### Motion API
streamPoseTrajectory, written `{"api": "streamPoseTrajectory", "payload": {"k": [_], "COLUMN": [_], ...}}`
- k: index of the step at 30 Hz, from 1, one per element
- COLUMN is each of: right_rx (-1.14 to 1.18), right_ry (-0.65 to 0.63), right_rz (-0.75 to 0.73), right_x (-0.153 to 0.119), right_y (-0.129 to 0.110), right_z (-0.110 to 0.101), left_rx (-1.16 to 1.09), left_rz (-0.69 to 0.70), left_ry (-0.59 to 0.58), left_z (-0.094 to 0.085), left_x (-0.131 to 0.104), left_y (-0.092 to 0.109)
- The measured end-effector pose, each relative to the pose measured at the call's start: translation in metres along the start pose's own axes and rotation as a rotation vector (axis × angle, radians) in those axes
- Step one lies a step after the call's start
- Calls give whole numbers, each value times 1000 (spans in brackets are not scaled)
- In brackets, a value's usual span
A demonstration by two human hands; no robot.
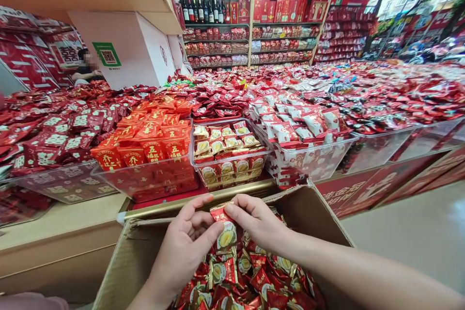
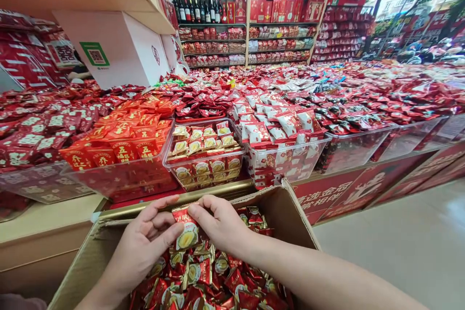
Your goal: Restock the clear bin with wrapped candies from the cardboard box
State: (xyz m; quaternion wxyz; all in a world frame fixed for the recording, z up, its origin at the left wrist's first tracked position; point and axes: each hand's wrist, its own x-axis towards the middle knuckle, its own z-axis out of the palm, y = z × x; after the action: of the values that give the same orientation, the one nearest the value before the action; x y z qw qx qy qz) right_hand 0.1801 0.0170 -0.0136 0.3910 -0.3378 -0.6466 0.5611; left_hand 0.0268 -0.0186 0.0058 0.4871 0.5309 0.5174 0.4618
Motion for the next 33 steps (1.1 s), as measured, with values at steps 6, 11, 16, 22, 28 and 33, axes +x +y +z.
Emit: {"api": "streamPoseTrajectory", "payload": {"k": [6,11,16,22,28,33], "right_rx": [-166,-49,312,272,257,-46], "right_ry": [118,178,15,93,128,124], "right_rz": [-60,-14,39,116,82,-142], "right_x": [-1,-2,2,2,1,-3], "right_y": [0,3,-3,-4,0,4], "right_z": [-3,2,2,1,1,-2], "left_rx": [-55,-128,-199,-250,-282,-305], "left_rz": [24,67,138,141,126,85], "left_ry": [42,40,90,107,12,75], "left_z": [19,24,20,19,18,14], "left_x": [-10,-10,-6,-2,-2,1], "left_y": [1,-2,-5,-6,-4,-3]}}
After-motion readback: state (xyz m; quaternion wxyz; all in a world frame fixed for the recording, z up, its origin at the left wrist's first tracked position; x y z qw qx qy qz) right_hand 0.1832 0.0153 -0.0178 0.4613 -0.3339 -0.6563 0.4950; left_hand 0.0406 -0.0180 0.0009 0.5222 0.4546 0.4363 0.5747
